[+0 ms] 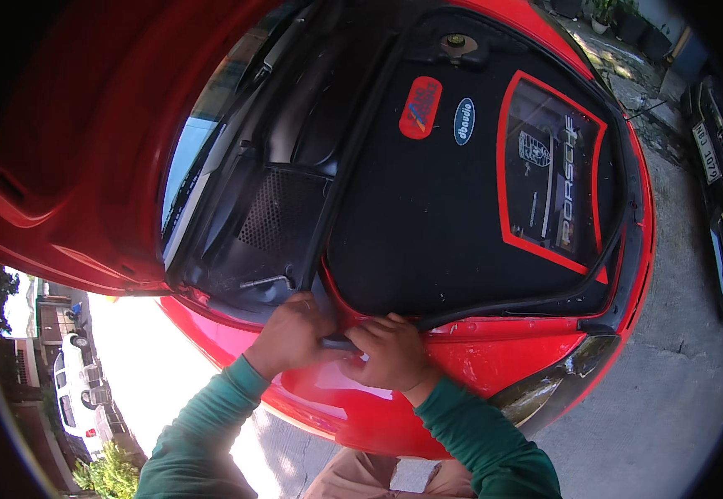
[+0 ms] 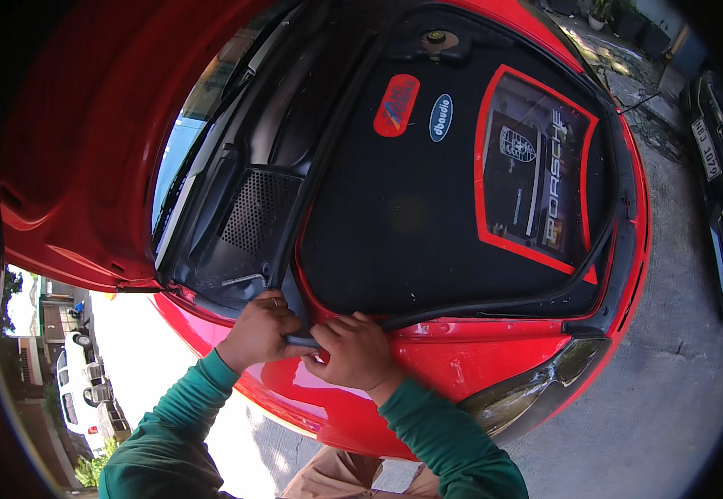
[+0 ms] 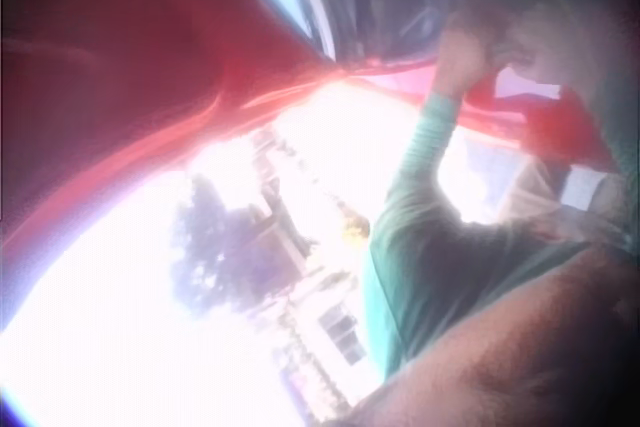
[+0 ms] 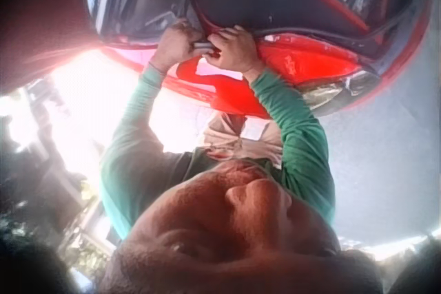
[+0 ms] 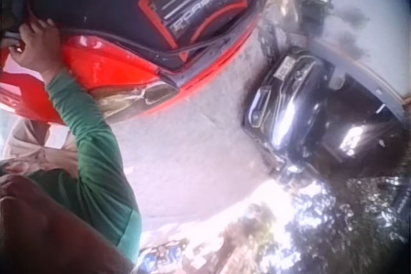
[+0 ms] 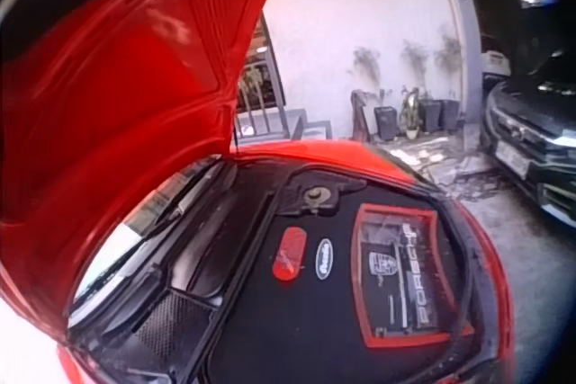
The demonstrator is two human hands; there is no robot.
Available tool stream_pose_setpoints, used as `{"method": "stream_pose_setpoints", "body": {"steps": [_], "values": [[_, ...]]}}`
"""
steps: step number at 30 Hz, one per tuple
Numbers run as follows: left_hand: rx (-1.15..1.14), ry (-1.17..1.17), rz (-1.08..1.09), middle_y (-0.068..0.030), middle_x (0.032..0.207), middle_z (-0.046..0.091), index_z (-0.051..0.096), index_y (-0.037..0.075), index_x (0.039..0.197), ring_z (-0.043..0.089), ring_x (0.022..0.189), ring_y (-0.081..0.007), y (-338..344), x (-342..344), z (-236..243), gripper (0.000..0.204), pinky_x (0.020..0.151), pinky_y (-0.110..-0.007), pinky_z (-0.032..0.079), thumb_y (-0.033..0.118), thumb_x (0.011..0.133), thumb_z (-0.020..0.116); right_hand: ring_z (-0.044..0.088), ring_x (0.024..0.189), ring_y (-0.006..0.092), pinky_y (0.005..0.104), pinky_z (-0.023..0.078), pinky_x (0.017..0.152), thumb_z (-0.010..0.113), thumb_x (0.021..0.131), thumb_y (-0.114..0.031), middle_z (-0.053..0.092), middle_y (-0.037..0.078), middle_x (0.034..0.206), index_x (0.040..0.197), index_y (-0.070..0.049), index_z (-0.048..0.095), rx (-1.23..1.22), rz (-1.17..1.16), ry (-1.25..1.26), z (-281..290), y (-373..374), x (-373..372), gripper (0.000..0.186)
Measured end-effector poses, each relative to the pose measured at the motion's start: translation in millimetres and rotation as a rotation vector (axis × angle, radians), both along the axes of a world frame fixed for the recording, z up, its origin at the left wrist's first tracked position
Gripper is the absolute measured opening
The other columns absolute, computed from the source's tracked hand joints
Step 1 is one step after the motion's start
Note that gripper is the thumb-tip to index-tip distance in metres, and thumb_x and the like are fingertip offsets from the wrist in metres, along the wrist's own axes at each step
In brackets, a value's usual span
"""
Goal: The person uses a screwdriver to tighten a screw on the underside of a red car's open hood. They then close the hood and repeatedly open and close it to test the latch mechanism. Finally, they use the screwdriver to pry and adjust a black rubber seal along the hood's edge.
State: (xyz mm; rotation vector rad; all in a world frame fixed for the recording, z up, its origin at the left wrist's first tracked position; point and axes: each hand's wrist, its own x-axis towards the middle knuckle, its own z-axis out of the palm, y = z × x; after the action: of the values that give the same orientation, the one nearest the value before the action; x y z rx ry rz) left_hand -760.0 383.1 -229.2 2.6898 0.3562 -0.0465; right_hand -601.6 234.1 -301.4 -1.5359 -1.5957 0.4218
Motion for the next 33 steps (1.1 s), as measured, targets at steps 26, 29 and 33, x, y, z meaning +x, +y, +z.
{"method": "stream_pose_setpoints", "body": {"steps": [26, 29, 33], "values": [[0.218, 0.131, 0.569, -0.0307, 0.099, 0.073, 0.052, 0.007, 0.154, 0.072, 0.093, -0.0478, 110.9, 51.7, -89.8, 0.053, 0.086, -0.056, 0.057, 0.028, 0.106, 0.056, 0.075, 0.085, 0.0268, 0.0423, 0.055, 0.085, 0.066, 0.097, -0.03, 0.076, 0.01, 0.089, 0.11, -0.007, 0.074, -0.143, 0.057, -0.035, -8.0, -11.9, -6.1, 0.028], [0.278, 0.278, 0.588, -0.03, 0.093, 0.073, 0.049, 0.008, 0.157, 0.073, 0.09, -0.0481, 104.9, 65.4, -86.1, 0.055, 0.085, -0.057, 0.058, 0.031, 0.107, 0.054, 0.073, 0.09, 0.0256, 0.0421, 0.053, 0.088, 0.065, 0.095, -0.024, 0.075, 0.01, 0.092, 0.104, -0.006, 0.075, -0.162, 0.013, -0.044, -4.2, -15.3, 5.1, 0.023], [0.376, 0.386, 0.659, -0.0289, 0.088, 0.074, 0.043, 0.009, 0.161, 0.073, 0.086, -0.0477, 85.5, 78.2, -87.5, 0.058, 0.082, -0.058, 0.057, 0.034, 0.108, 0.05, 0.068, 0.097, 0.0249, 0.0417, 0.051, 0.088, 0.064, 0.088, -0.018, 0.071, 0.009, 0.094, 0.091, -0.007, 0.077, -0.15, -0.071, -0.075, -7.8, -19.8, 6.2, 0.017]]}}
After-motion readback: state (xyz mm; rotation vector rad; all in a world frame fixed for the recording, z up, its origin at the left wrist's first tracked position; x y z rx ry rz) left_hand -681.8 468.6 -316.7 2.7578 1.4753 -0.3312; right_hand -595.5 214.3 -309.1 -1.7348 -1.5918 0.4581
